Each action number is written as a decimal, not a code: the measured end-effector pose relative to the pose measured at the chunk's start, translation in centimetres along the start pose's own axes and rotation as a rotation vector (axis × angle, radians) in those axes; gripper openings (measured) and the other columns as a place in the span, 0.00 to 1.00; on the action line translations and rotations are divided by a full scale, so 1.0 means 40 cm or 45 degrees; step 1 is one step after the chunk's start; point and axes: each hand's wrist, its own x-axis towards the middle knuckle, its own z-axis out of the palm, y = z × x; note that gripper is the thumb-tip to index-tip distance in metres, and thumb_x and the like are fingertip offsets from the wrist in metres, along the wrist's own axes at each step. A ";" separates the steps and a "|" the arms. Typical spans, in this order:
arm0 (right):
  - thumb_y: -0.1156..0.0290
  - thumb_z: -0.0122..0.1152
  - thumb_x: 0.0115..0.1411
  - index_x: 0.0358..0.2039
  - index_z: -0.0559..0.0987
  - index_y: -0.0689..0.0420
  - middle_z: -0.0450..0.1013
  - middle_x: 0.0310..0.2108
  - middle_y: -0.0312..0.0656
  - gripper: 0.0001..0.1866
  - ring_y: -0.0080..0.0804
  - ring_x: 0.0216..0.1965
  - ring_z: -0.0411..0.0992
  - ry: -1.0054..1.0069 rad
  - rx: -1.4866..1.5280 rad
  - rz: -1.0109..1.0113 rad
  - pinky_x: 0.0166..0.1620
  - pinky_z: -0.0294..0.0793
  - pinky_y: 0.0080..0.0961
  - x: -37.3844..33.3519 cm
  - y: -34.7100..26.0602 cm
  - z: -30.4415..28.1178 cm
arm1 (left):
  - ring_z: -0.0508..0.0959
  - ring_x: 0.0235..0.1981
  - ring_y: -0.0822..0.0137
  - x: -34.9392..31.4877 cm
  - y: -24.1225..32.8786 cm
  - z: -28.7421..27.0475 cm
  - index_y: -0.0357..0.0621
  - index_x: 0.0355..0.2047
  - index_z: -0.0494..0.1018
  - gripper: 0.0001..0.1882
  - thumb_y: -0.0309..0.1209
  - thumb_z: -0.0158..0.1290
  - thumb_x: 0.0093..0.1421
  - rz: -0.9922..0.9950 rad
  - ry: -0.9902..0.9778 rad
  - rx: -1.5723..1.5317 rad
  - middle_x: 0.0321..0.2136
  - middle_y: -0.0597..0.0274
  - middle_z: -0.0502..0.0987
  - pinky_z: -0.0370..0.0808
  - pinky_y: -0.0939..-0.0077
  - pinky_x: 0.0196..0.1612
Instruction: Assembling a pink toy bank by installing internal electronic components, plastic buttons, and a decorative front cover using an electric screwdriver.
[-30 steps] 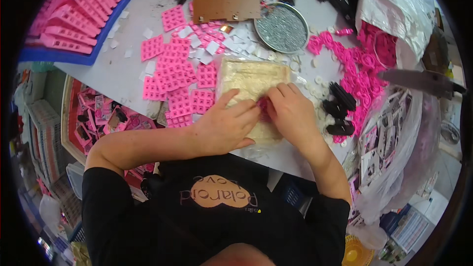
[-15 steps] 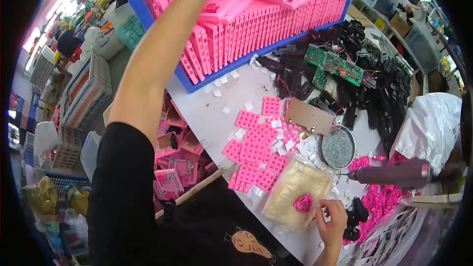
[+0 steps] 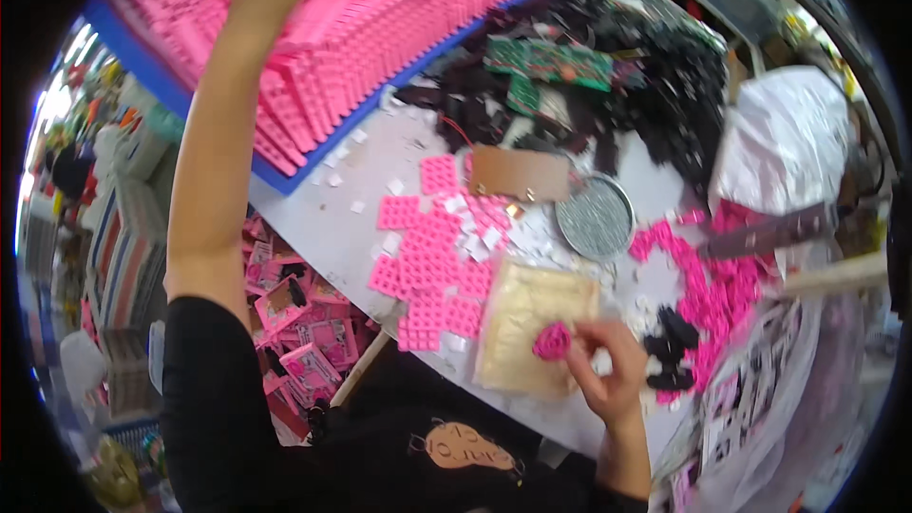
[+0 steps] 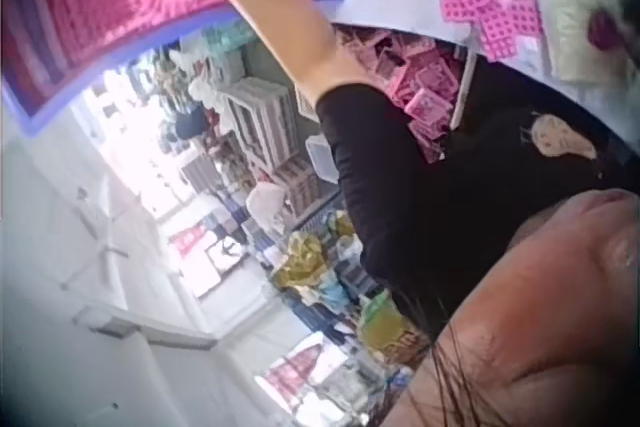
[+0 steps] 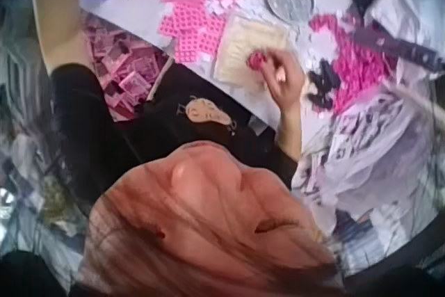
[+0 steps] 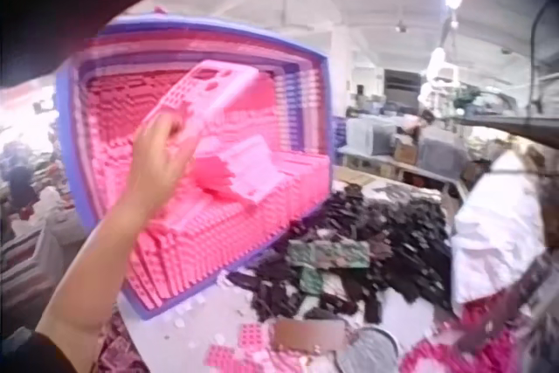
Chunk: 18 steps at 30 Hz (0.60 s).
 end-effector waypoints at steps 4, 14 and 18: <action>0.70 0.66 0.59 0.66 0.64 0.61 0.76 0.45 0.42 0.36 0.29 0.37 0.74 0.186 1.130 0.292 0.38 0.75 0.24 0.056 -0.069 0.084 | 0.75 0.45 0.53 -0.363 0.445 -0.186 0.43 0.41 0.73 0.21 0.30 0.68 0.48 0.303 -0.739 -0.408 0.41 0.56 0.76 0.64 0.51 0.55; 0.72 0.57 0.66 0.62 0.68 0.62 0.77 0.47 0.45 0.25 0.26 0.41 0.76 0.234 1.503 0.553 0.40 0.78 0.25 -0.123 0.046 0.044 | 0.69 0.60 0.59 -0.531 0.597 -0.222 0.42 0.74 0.42 0.40 0.22 0.50 0.67 -1.469 -1.357 -1.920 0.60 0.50 0.67 0.69 0.57 0.62; 0.68 0.62 0.64 0.60 0.72 0.59 0.79 0.43 0.40 0.25 0.27 0.37 0.77 -0.157 1.104 0.593 0.40 0.78 0.26 -0.172 0.048 -0.051 | 0.77 0.47 0.66 -0.617 0.638 -0.219 0.46 0.75 0.42 0.37 0.21 0.44 0.69 -1.705 -1.541 -2.110 0.58 0.50 0.70 0.78 0.75 0.42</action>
